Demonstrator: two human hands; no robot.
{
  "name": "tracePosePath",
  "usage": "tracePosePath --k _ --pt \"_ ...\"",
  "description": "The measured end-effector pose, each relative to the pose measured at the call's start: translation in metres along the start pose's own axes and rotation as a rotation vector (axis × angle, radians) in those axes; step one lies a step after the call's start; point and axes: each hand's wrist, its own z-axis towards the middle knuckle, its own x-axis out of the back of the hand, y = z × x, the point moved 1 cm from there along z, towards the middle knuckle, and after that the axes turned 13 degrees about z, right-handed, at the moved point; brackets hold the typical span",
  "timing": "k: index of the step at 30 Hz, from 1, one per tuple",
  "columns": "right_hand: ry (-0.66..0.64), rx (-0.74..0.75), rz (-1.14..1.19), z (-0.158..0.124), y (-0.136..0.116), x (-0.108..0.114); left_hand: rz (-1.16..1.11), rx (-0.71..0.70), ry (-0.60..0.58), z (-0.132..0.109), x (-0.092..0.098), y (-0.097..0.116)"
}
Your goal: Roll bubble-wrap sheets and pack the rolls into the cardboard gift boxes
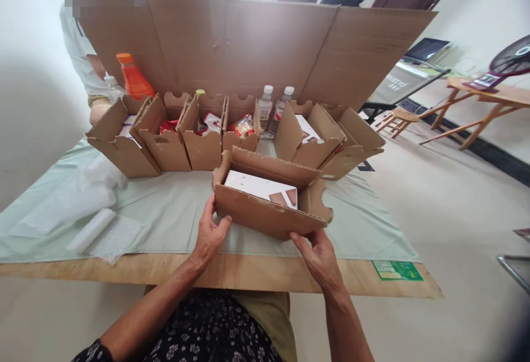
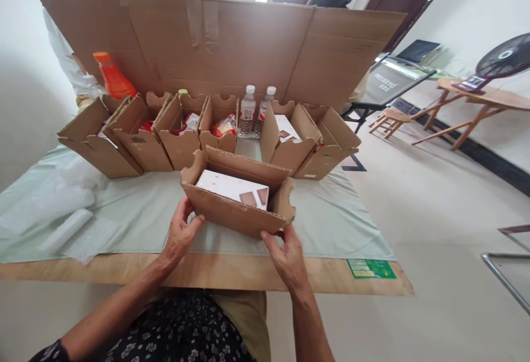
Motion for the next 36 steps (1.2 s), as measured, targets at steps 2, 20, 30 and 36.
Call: tracePosePath --k 2,20,30,36 --pt "-0.062 0.013 0.049 0.016 0.000 -0.023 0.019 0.002 0.045 0.005 0.020 -0.002" --pt "-0.050 -0.047 0.021 0.025 0.011 -0.008 0.099 0.064 0.062 0.012 0.047 -0.026" --pt "-0.046 0.067 -0.029 0.033 -0.013 -0.012 0.067 0.066 0.046 0.013 0.042 -0.023" --pt "-0.122 -0.001 -0.030 0.036 0.009 -0.047 0.062 0.050 0.011 0.010 0.037 -0.026"
